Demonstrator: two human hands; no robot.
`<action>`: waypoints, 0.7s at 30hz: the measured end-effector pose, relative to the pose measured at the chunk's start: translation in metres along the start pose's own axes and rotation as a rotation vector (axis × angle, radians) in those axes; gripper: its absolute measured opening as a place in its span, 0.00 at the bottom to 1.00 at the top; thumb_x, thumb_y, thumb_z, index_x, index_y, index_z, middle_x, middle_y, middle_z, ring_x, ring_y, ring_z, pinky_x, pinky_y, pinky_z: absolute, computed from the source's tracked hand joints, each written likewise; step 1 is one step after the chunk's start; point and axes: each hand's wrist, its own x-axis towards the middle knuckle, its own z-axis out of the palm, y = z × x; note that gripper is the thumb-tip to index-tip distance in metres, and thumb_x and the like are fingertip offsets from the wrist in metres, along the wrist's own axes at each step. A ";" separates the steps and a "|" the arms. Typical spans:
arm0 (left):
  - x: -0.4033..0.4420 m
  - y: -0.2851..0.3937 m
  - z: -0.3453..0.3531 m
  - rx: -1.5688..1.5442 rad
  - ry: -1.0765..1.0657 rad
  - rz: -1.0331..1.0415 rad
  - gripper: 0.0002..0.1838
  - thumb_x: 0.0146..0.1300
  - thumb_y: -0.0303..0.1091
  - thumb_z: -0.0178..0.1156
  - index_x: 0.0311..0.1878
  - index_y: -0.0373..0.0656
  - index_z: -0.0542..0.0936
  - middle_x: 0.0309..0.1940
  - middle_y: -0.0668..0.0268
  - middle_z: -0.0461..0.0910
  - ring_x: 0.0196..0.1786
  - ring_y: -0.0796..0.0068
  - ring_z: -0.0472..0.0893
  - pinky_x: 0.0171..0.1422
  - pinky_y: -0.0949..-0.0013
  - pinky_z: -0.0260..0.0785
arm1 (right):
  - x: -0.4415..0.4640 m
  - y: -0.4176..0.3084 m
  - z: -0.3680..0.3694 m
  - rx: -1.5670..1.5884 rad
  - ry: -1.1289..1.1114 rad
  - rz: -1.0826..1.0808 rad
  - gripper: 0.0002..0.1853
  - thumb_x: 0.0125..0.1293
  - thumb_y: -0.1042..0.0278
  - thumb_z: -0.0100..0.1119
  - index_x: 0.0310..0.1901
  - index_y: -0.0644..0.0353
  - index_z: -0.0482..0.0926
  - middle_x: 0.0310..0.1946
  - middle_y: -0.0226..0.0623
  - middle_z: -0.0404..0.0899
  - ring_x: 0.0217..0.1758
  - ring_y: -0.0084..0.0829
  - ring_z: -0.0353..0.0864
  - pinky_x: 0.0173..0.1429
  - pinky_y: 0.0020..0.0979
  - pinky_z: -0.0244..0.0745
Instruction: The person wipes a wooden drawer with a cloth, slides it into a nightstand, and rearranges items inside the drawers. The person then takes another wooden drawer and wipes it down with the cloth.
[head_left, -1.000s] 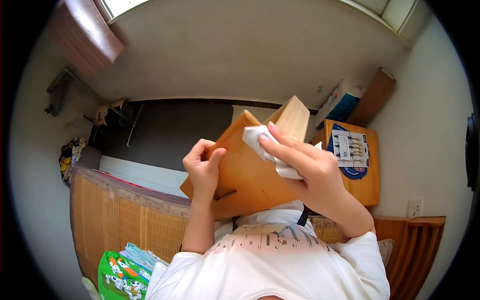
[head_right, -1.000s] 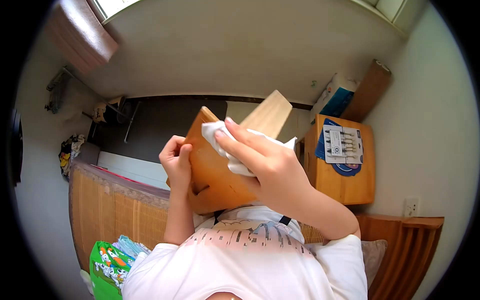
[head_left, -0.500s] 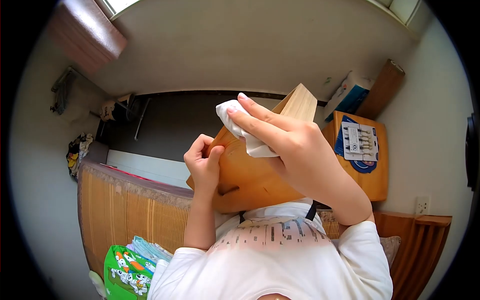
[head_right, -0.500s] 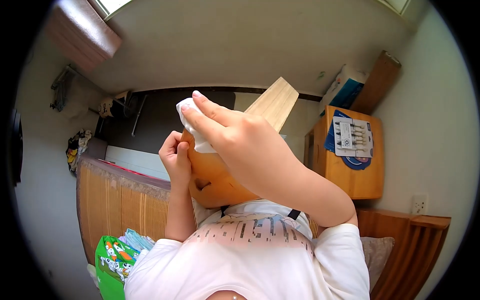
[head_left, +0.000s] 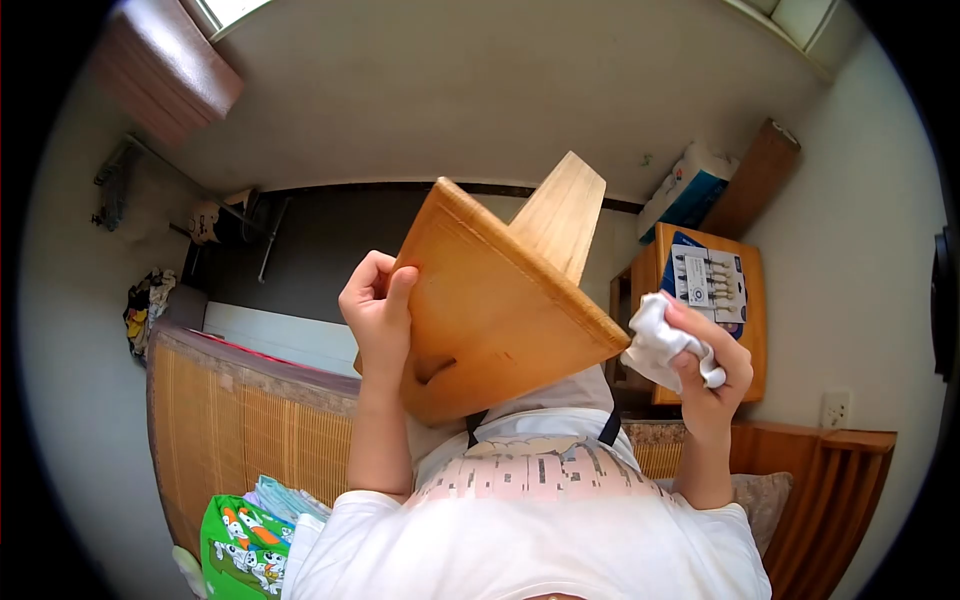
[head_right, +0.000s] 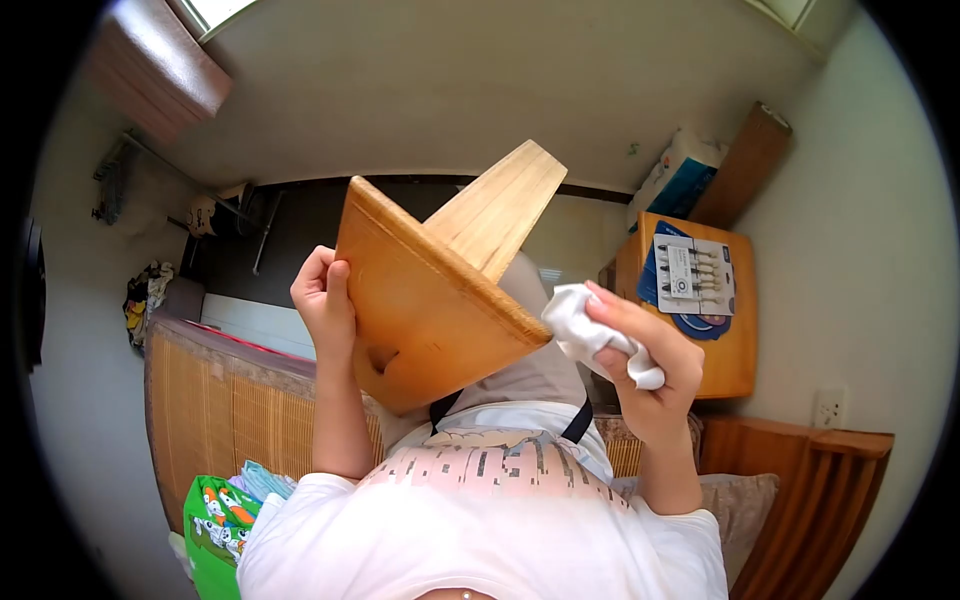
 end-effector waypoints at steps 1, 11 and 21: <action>0.001 0.009 0.005 0.001 0.003 0.010 0.24 0.62 0.52 0.72 0.27 0.42 0.74 0.19 0.82 0.65 0.23 0.93 0.60 0.26 0.81 0.48 | 0.005 -0.003 0.007 0.042 0.008 0.073 0.22 0.63 0.68 0.71 0.57 0.66 0.81 0.54 0.51 0.84 0.54 0.33 0.85 0.57 0.29 0.77; 0.033 0.113 0.055 0.648 -0.374 0.094 0.25 0.62 0.56 0.69 0.32 0.39 0.78 0.15 0.68 0.67 0.20 0.78 0.67 0.27 0.71 0.59 | 0.012 0.003 0.020 0.239 0.103 0.329 0.25 0.59 0.68 0.77 0.55 0.65 0.79 0.43 0.30 0.81 0.44 0.20 0.78 0.48 0.22 0.73; 0.049 0.066 0.043 0.886 -0.848 -0.069 0.32 0.59 0.58 0.70 0.51 0.40 0.76 0.33 0.57 0.82 0.43 0.61 0.82 0.47 0.61 0.73 | -0.041 0.063 0.024 0.543 0.363 0.731 0.27 0.61 0.74 0.72 0.61 0.72 0.76 0.50 0.39 0.83 0.51 0.26 0.82 0.58 0.26 0.76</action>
